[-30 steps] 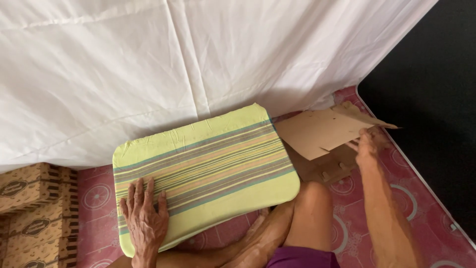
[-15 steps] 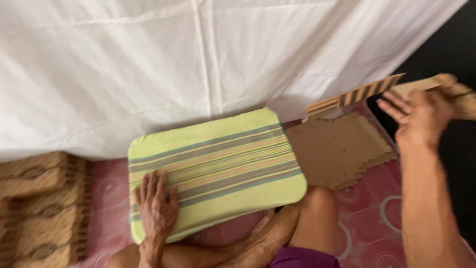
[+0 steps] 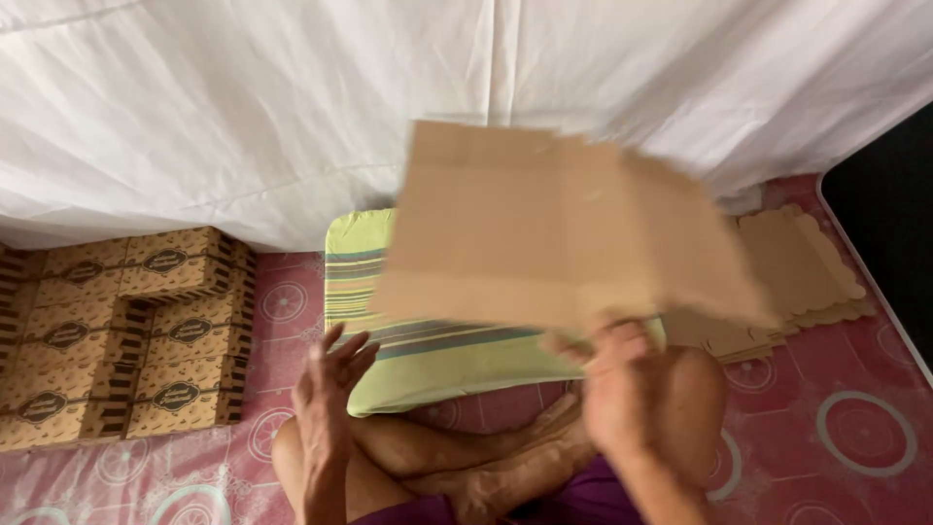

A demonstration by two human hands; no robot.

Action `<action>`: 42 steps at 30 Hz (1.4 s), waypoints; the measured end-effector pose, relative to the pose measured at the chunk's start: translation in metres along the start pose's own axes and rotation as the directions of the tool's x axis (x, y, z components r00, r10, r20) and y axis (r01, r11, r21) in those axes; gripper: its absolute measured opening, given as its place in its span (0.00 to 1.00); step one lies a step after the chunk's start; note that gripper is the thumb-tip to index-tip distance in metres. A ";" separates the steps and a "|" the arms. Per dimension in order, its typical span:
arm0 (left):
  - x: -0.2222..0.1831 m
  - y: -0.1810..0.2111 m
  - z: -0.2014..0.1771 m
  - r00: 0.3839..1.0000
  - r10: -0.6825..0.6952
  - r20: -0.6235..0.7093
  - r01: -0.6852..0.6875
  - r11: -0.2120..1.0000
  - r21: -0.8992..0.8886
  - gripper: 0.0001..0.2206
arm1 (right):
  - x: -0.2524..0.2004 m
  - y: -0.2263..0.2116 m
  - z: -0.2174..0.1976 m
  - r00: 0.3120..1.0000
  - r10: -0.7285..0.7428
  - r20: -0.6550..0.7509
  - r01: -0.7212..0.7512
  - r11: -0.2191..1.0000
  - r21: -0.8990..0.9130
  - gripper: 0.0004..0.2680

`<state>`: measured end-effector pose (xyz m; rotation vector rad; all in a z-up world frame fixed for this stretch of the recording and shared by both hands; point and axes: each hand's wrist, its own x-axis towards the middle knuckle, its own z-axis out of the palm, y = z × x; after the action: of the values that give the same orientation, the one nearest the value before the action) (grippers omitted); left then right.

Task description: Folding flat cardboard sheets into small boxes

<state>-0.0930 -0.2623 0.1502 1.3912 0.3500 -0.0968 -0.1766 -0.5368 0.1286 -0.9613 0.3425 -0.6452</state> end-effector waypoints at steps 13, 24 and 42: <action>0.019 -0.083 -0.105 0.908 0.415 -0.062 -0.263 0.678 0.686 0.19 | -0.075 0.076 -0.039 0.769 0.627 0.128 -0.316 0.546 -0.776 0.13; -0.011 -0.090 -0.061 0.396 0.427 0.813 -0.814 -0.246 0.526 0.32 | -0.013 0.037 -0.079 0.428 -0.018 0.904 0.898 -0.108 -0.427 0.12; -0.004 -0.057 -0.039 0.331 0.470 0.818 -0.877 -0.167 0.451 0.15 | 0.010 0.047 -0.037 0.310 -0.117 0.944 0.945 -0.076 -0.319 0.10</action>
<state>-0.1193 -0.2358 0.0921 2.4720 -1.1773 0.4995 -0.1722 -0.5479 0.0687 -2.6480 -0.7024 -0.8659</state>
